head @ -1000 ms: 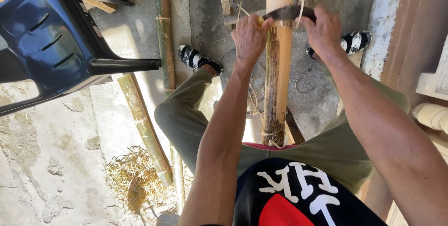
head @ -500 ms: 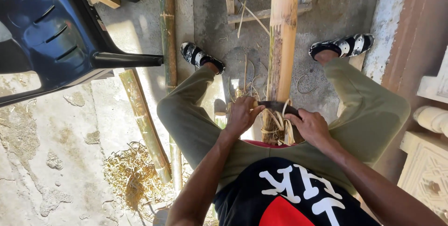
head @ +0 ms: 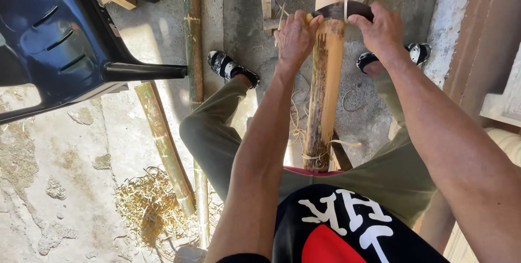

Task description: Scraping the outer green layer off a bamboo pole using a sickle.

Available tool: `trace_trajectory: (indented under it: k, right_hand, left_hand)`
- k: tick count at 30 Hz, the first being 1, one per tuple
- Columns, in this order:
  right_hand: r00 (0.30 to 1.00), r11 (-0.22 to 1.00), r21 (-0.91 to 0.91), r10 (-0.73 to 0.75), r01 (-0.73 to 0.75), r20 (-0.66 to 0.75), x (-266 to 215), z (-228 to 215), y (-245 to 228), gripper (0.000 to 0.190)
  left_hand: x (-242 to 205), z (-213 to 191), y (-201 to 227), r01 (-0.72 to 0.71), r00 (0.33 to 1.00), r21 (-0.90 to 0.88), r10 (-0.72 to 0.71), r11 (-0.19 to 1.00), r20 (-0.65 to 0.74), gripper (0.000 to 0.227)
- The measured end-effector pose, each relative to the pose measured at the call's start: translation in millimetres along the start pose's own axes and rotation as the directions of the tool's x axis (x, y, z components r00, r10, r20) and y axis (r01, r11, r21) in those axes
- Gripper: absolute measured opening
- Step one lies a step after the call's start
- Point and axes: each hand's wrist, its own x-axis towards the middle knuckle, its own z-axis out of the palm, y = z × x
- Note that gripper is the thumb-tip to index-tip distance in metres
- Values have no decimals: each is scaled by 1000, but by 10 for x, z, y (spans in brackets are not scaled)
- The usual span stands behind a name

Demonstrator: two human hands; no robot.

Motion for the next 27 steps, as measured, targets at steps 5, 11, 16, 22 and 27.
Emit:
trace_trajectory:
  k: [5,11,16,22,27]
  right_hand:
    - [987,991,-19,133,-132,95,-473,-40,-122,50]
    - [967,979,-22,202,-201,158,-1510,1,-281,44]
    - [848,915,-11,378,-403,371,-1384,-3,-292,40]
    - [966,970,60,226,-235,125,-147,56,-133,38]
    - [999,994,-110,-5,0,-50,162,141,122,49]
  left_hand:
    - [-505,-63,-48,-8,1000,30,7,1000,12,46]
    - [-1492,-70,-324,-139,989,-18,140,990,53,50]
    - [-1261,-126,-268,-135,978,4,132,991,159,50]
    - [-69,-24,-25,9,996,16,-11,1000,83,48]
    - [251,-45,68,2,996,58,-7,998,88,47]
